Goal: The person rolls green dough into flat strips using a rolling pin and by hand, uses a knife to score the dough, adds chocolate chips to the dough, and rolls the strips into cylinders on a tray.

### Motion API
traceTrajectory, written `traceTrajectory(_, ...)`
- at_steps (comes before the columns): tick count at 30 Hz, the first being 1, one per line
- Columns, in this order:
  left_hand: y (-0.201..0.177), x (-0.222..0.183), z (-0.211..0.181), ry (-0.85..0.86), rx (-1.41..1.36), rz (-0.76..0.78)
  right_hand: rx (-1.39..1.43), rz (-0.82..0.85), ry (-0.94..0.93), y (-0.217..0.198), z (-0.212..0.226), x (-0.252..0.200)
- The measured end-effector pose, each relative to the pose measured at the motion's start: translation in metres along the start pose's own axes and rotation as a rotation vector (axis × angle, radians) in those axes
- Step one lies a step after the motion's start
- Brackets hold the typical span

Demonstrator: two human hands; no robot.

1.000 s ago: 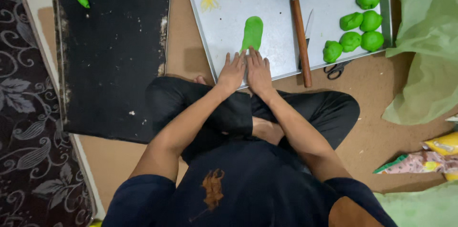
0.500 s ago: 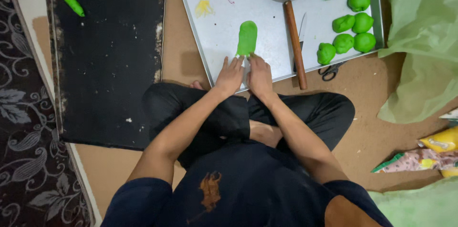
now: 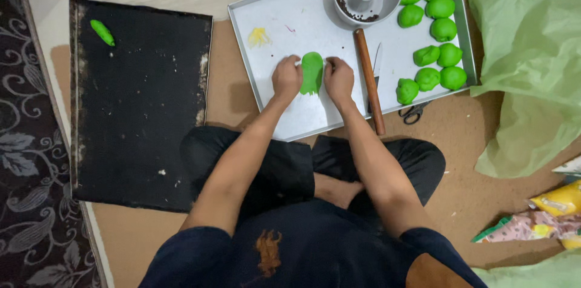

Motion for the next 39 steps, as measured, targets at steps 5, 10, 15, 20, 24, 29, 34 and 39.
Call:
traceTrajectory(5, 0.006, 0.035, -0.015, 0.020, 0.060, 0.051, -0.060, -0.006, -0.092, 0.006, 0.031, 0.022)
traceTrajectory(10, 0.022, 0.046, -0.004, -0.034, -0.102, 0.111, 0.106, 0.004, -0.096, 0.013, 0.020, 0.024)
traceTrajectory(15, -0.013, 0.033, -0.034, 0.324, -0.042, -0.228, 0.057, -0.081, -0.140, 0.001, 0.025, 0.023)
traceTrajectory(20, 0.016, 0.016, -0.036, 0.486, 0.287, -0.008, -0.221, -0.035, -0.376, 0.010, 0.038, 0.005)
traceTrajectory(24, 0.046, 0.000, -0.005, 0.393, 0.488, 0.470, -0.312, 0.201, -0.430, 0.021, 0.030, -0.007)
traceTrajectory(29, 0.039, -0.029, -0.002, 0.584, 0.507, 0.463, -0.408, 0.241, -0.462, 0.022, 0.014, -0.046)
traceTrajectory(34, 0.047, -0.049, -0.001, 0.639, 0.568, 0.468, -0.446, 0.238, -0.434, 0.024, 0.011, -0.069)
traceTrajectory(39, 0.050, -0.063, 0.018, 0.607, 0.574, 0.510, -0.455, 0.372, -0.371, 0.035, -0.011, -0.095)
Point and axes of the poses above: each hand's wrist, its own x-axis towards the middle knuckle, its own y-axis out of the palm, z = x × y, the point moved 10 cm from there along x, towards the middle knuckle, and after that the axes turned 1 degree about x, right-handed, at the moved point
